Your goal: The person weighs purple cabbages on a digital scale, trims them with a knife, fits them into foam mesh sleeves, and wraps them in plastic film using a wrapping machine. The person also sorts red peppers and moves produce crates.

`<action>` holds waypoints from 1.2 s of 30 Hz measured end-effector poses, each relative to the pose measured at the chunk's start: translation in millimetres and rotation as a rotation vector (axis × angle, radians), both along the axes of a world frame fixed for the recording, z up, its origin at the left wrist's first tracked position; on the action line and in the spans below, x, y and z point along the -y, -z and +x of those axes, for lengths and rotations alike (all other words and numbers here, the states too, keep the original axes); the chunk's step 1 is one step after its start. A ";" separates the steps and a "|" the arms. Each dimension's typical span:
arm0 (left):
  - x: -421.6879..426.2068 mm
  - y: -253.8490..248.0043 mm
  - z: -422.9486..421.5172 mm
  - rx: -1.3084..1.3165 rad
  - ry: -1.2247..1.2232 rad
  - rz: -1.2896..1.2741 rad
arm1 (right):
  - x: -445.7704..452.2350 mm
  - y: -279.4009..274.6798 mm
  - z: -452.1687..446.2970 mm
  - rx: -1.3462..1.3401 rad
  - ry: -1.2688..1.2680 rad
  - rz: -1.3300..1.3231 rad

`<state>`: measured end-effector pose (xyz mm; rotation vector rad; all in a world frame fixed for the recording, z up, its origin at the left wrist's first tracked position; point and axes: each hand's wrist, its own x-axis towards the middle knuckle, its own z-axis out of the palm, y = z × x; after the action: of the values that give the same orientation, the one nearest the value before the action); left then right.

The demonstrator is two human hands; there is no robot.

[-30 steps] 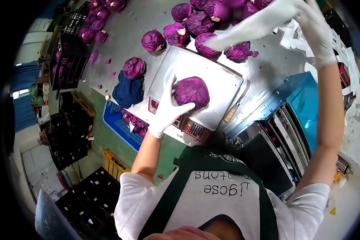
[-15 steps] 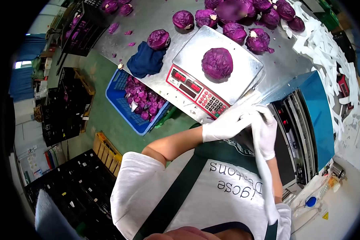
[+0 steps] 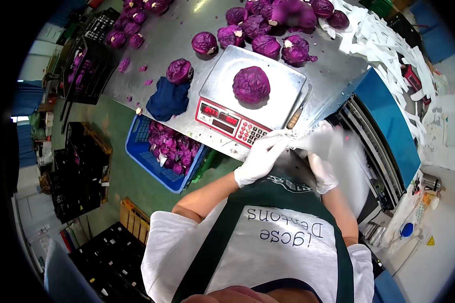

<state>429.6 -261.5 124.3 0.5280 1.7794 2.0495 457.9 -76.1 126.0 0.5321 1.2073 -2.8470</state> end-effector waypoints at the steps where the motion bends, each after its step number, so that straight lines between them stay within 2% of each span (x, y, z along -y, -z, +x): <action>1: 1.6 2.2 -1.1 0.018 0.014 0.016 | -3.7 15.6 5.5 -0.022 -0.068 0.080; 2: 2.2 2.0 -3.2 0.100 0.023 0.065 | 3.3 13.5 4.9 -0.048 -0.134 0.162; 4: 2.8 -3.6 -7.1 0.276 0.010 0.131 | 12.4 -0.4 6.1 0.124 -0.252 0.164; 5: 3.3 -7.7 -9.9 0.366 0.001 0.163 | 10.7 0.5 6.3 0.332 -0.264 -0.027; 6: 4.9 -10.6 -14.1 0.372 -0.010 0.182 | 12.8 15.2 12.3 0.271 -0.287 -0.225; 7: 8.5 -15.1 -19.9 0.358 0.031 0.131 | 10.6 18.7 14.1 0.073 -0.402 -0.336; 9: 16.7 -21.3 -35.2 0.331 0.111 0.031 | 5.7 29.9 14.8 0.124 -0.434 -0.296; 11: 24.1 -14.7 -60.9 -0.194 0.083 -0.224 | -2.9 49.0 9.6 0.131 -0.464 -0.244; 12: 26.4 -6.0 -77.0 -0.313 -0.067 -0.262 | 5.5 29.7 3.4 0.210 -0.395 -0.144; 13: 28.8 2.8 -92.6 -0.431 -0.215 -0.300 | 2.5 29.6 -3.6 0.206 -0.430 -0.126; 15: 44.5 -11.6 -128.0 0.003 -0.303 -0.089 | 1.6 25.2 -15.3 0.203 -0.433 -0.009; 17: 73.4 21.1 -170.6 -0.074 -0.667 -0.147 | 6.5 18.4 -28.8 0.206 -0.428 0.055; 19: 139.5 59.9 -225.3 -0.715 -0.842 -0.738 | 7.8 36.4 -40.6 0.181 -0.390 0.369; 20: 158.0 71.0 -234.6 -0.649 -0.960 -0.818 | 8.3 42.1 -48.2 0.172 -0.380 0.495; 21: 171.7 80.4 -242.5 -0.584 -1.072 -0.892 | 14.4 36.6 -59.4 0.002 -0.311 0.836; 23: 195.6 97.3 -259.3 -0.264 -1.003 -0.680 | 23.5 31.3 -79.5 0.090 -0.257 0.756; 24: 188.2 96.1 -257.5 -0.210 -0.937 -0.496 | 28.3 34.1 -90.7 0.050 -0.254 0.831; 25: 182.0 94.0 -255.2 -0.204 -0.835 -0.533 | 32.5 39.1 -101.4 0.017 -0.251 0.907; 27: 148.2 84.5 -240.1 -0.158 -0.637 -0.435 | 40.2 51.3 -118.5 0.030 -0.346 0.972; 29: 99.7 51.2 -205.4 0.129 -0.414 -0.290 | 54.7 52.9 -131.8 0.080 -0.408 1.080; 31: 73.0 73.7 -180.3 -0.127 -0.219 -0.542 | 68.1 29.2 -143.2 0.056 -0.447 1.034; 33: 47.4 73.6 -163.8 -0.108 -0.309 -0.360 | 70.2 47.5 -143.7 0.056 -0.420 1.140; 34: 39.3 81.6 -163.3 -0.075 -0.325 -0.270 | 68.7 54.8 -142.4 0.048 -0.376 1.081; 36: 20.7 70.3 -174.1 0.057 -0.242 -0.227 | 56.9 64.0 -147.2 0.078 -0.278 0.722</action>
<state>255.5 -282.2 54.1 0.1939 2.0928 1.9530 310.7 -133.0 62.0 0.4183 2.0884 -2.0867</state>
